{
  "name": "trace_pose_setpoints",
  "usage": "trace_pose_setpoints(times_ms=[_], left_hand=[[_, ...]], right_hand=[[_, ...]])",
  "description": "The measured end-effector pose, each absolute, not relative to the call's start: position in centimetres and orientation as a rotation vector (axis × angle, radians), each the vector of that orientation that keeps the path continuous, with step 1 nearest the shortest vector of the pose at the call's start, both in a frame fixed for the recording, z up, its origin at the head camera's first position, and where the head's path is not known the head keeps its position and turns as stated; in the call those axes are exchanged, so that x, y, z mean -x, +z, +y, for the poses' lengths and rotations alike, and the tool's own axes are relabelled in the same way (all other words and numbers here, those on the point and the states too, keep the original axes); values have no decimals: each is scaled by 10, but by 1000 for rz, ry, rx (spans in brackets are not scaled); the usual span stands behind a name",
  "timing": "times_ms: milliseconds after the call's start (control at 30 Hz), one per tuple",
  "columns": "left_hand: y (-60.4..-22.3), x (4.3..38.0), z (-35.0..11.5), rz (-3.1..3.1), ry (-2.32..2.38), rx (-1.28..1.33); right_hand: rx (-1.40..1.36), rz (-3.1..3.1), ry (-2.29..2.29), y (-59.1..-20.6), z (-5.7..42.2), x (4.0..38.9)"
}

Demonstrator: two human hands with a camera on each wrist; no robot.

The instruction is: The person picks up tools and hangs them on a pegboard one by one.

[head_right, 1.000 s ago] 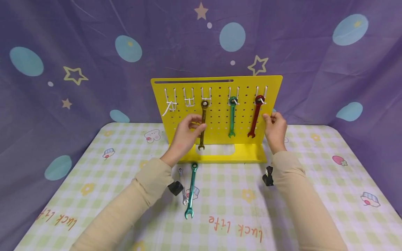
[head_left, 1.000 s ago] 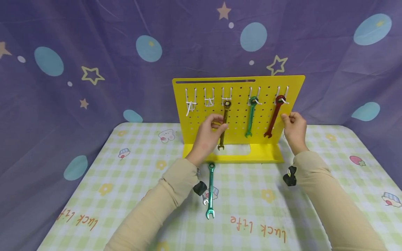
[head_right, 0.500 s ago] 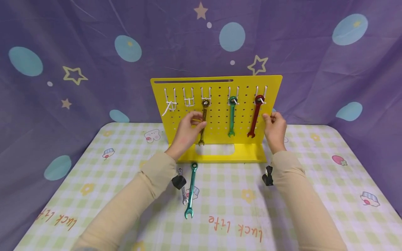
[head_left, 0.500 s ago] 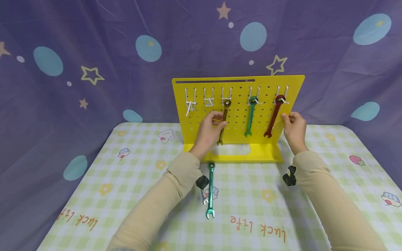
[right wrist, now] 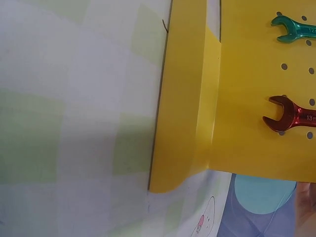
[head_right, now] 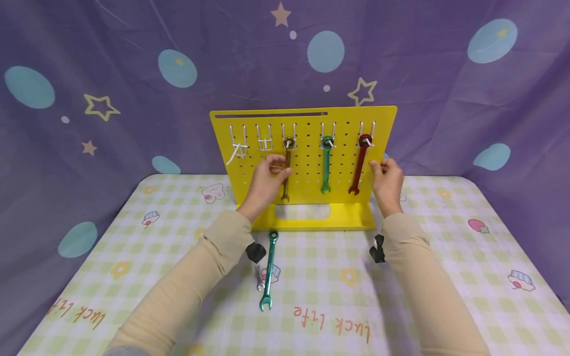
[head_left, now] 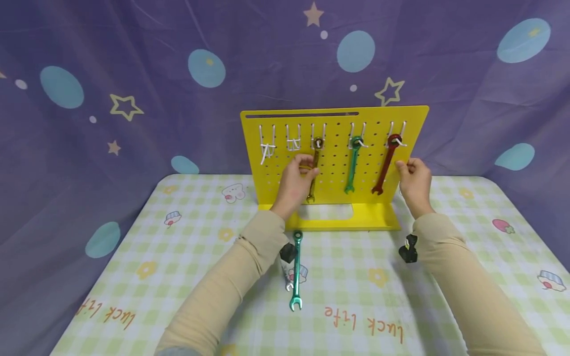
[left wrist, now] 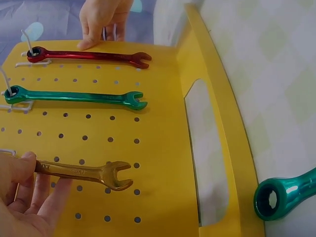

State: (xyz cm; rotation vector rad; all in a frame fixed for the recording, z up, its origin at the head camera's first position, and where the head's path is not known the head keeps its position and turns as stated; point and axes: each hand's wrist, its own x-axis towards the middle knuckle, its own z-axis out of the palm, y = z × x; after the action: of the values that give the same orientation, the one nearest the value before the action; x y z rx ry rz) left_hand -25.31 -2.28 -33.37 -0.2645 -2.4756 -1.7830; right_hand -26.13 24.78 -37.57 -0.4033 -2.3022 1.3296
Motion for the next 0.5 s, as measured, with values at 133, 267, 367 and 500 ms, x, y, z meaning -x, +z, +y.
trace_pose_setpoints(times_ms=[133,267,367,500], left_hand=[[-336,256,-23,-2467,-1800,254],[-339,258,-23,-2442,-1811,255],[-341,259,-24,-2431,-1818,248],[-344,260,-24,-2431,-1830,224]], right_hand=[[405,-2294,1330,-376,247,261],[394,-2287,1311,-376,247,262],[391,-2285,1301,-376,247,262],[392,-2287,1311,-376,247,262]])
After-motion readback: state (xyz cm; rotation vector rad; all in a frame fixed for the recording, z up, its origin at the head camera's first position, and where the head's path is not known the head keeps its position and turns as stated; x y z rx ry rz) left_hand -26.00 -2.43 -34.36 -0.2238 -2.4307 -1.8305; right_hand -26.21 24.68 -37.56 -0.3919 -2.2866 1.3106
